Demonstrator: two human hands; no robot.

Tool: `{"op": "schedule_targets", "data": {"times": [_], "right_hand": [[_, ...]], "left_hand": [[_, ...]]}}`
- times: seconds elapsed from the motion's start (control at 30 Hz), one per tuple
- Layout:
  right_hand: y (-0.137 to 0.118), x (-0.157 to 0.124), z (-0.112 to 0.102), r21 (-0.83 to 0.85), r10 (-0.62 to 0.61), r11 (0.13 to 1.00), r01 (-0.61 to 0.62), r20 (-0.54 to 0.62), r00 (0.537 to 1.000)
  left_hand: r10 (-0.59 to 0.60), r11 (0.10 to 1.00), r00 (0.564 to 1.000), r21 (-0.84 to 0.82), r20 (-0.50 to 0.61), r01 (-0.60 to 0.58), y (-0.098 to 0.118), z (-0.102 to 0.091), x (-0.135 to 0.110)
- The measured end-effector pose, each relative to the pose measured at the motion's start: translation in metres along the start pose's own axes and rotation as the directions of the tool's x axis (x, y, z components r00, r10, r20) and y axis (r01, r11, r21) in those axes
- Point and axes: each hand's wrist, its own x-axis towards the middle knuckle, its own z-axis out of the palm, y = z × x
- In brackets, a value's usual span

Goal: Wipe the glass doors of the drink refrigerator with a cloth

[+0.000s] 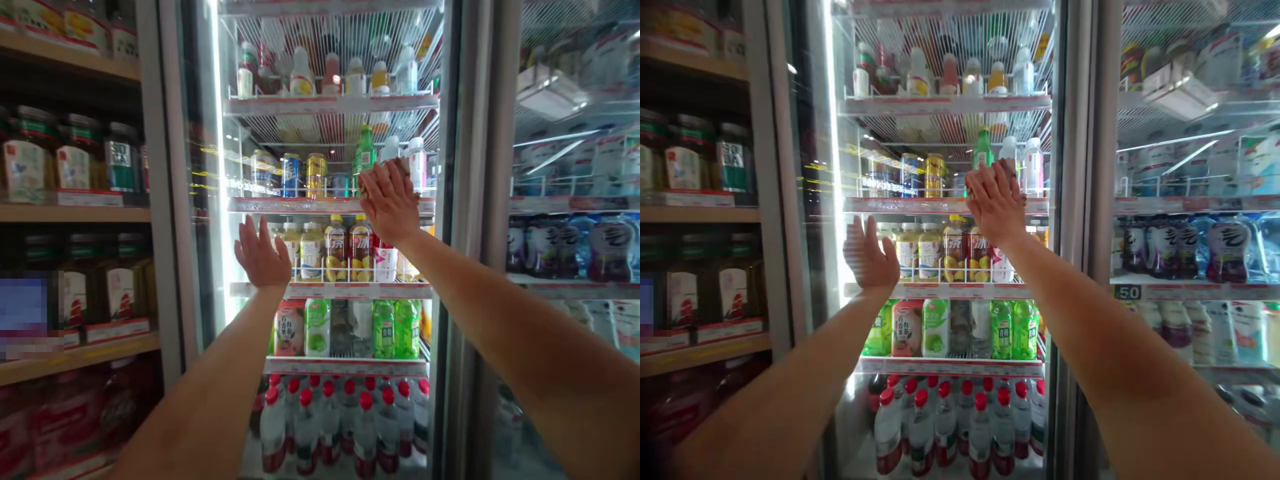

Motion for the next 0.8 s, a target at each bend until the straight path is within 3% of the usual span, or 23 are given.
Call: {"op": "schedule_targets", "data": {"times": [0.13, 0.23, 0.37, 0.43, 0.5, 0.57, 0.63, 0.7, 0.8], "right_hand": [[-0.032, -0.042, 0.011, 0.047, -0.139, 0.99, 0.136, 0.051, 0.989], [-0.05, -0.072, 0.017, 0.1, -0.347, 0.936, 0.336, 0.119, 0.93], [-0.031, -0.077, 0.008, 0.126, -0.574, 0.819, 0.56, 0.176, 0.8], [-0.005, -0.067, -0.003, 0.109, -0.588, 0.809, 0.578, 0.19, 0.786], [0.024, -0.054, -0.018, 0.05, -0.503, 0.863, 0.502, 0.178, 0.846], [0.05, -0.044, -0.032, -0.019, -0.334, 0.94, 0.34, 0.14, 0.932], [0.066, -0.037, -0.041, -0.058, -0.15, 0.986, 0.156, 0.106, 0.983], [0.069, -0.033, -0.043, -0.06, -0.013, 0.998, 0.018, 0.092, 0.996], [0.05, -0.033, -0.035, -0.041, 0.136, 0.99, -0.135, 0.039, 0.99]], "left_hand": [[-0.022, 1.0, 0.998, -0.002, 0.054, 0.022, 0.004, -0.004, 0.0], [-0.028, 1.0, 0.997, 0.008, 0.074, 0.027, 0.006, -0.005, 0.002], [-0.016, 0.999, 0.999, 0.031, 0.036, 0.015, 0.006, -0.004, 0.001], [-0.008, 0.999, 0.999, 0.034, 0.032, 0.007, 0.005, -0.004, 0.0], [-0.002, 1.0, 0.999, 0.026, 0.032, 0.001, 0.005, -0.004, 0.0], [-0.007, 1.0, 0.999, 0.011, 0.032, 0.006, 0.006, -0.004, 0.0], [-0.018, 1.0, 0.999, -0.003, 0.033, 0.018, 0.007, -0.005, 0.001], [-0.03, 0.999, 0.999, -0.017, 0.032, 0.03, 0.008, -0.005, 0.001], [-0.048, 0.998, 0.998, -0.039, 0.038, 0.049, 0.01, -0.006, 0.001]]}}
